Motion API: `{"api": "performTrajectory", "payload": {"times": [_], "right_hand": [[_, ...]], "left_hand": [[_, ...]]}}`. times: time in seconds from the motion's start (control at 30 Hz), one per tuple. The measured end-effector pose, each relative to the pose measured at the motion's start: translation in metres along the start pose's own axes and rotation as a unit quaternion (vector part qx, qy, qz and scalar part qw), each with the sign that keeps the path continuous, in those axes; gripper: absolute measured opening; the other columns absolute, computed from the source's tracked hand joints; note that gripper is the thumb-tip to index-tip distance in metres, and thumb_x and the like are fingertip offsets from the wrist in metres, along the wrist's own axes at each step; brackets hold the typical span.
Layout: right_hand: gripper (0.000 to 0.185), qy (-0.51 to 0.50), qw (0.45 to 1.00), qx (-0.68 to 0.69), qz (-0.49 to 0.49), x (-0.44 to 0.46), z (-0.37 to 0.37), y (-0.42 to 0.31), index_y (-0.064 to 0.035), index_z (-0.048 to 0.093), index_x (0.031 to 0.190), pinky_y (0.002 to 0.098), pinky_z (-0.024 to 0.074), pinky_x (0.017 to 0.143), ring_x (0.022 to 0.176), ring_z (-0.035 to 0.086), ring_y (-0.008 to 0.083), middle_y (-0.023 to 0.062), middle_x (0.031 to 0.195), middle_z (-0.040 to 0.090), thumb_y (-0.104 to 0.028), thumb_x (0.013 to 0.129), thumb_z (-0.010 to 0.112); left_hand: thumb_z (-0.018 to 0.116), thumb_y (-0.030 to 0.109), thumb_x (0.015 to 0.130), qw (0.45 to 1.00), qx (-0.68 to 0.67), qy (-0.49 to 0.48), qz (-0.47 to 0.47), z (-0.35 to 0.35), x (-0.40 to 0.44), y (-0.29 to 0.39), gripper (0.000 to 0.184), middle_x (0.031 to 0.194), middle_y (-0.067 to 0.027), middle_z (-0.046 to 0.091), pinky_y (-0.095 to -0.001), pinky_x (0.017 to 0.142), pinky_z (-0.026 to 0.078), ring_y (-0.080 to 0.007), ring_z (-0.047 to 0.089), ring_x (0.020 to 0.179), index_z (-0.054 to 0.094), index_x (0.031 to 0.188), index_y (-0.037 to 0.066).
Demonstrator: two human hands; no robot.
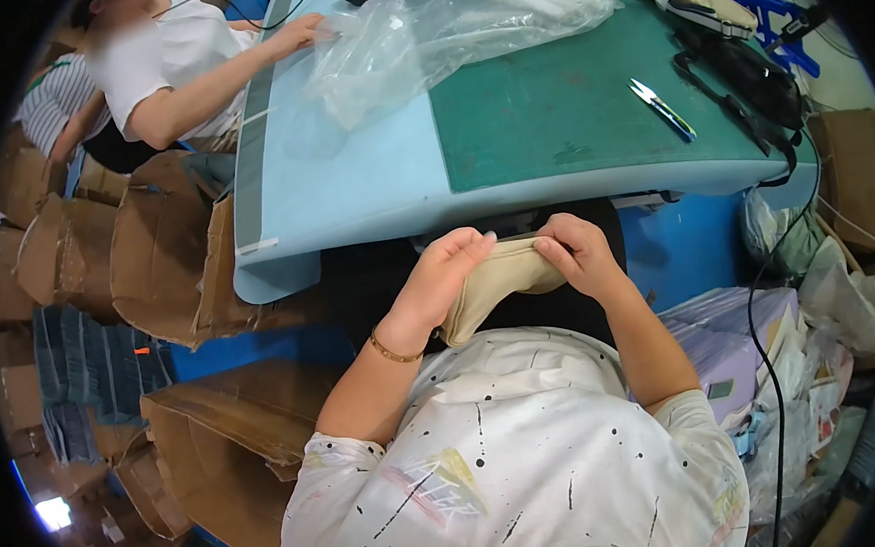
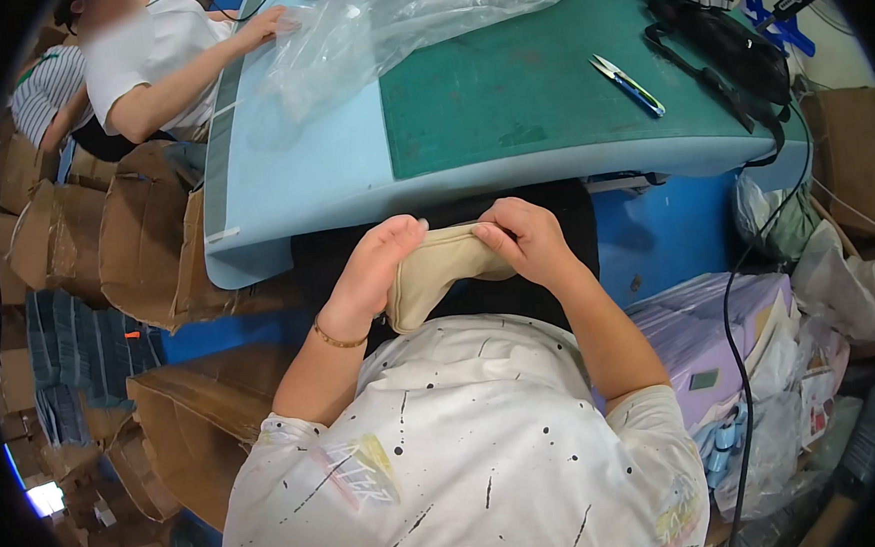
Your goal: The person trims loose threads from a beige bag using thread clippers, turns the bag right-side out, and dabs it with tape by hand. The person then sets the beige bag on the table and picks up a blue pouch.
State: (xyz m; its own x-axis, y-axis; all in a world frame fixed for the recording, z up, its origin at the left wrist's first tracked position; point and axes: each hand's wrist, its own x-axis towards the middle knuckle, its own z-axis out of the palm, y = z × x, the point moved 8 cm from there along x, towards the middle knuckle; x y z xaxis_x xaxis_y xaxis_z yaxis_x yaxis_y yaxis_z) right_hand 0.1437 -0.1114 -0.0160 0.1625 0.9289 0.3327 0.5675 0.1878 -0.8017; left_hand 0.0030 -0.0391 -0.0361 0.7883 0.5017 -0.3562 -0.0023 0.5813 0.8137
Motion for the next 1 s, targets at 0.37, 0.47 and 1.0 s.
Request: {"api": "performTrajectory", "payload": {"times": [0.37,0.47,1.0], "right_hand": [[0.019,-0.080,0.945,0.277,0.154,-0.021,0.054,0.041,-0.0012,0.056,0.075,0.0237,0.0341,0.061,0.067,0.042,0.0085,-0.0014,0.071,0.047,-0.014,0.090,0.054],[0.020,-0.097,0.920,0.318,0.210,-0.028,0.068,0.053,-0.0013,0.054,0.074,0.0227,0.0319,0.062,0.069,0.041,0.0072,-0.0024,0.073,0.045,-0.013,0.090,0.053],[0.023,-0.052,0.924,0.337,0.173,-0.018,0.045,0.031,-0.0021,0.050,0.071,0.0232,0.0299,0.061,0.068,0.038,0.0077,-0.0013,0.074,0.043,-0.013,0.091,0.051]], "left_hand": [[0.052,0.014,0.091,0.991,-0.095,0.023,-0.089,-0.026,-0.017,-0.040,0.013,0.076,0.0022,0.056,-0.0203,0.060,0.040,-0.0049,0.051,0.067,0.056,0.080,0.008],[0.051,0.013,0.090,0.991,-0.100,0.040,-0.084,-0.032,-0.019,-0.044,0.012,0.075,0.0020,0.055,-0.0202,0.062,0.041,-0.0053,0.049,0.067,0.057,0.081,0.007],[0.072,0.006,0.073,0.895,0.373,0.012,0.244,-0.011,-0.043,0.016,0.026,0.091,-0.0065,0.052,-0.0269,0.075,0.042,-0.0177,0.051,0.084,0.062,0.096,0.002]]}}
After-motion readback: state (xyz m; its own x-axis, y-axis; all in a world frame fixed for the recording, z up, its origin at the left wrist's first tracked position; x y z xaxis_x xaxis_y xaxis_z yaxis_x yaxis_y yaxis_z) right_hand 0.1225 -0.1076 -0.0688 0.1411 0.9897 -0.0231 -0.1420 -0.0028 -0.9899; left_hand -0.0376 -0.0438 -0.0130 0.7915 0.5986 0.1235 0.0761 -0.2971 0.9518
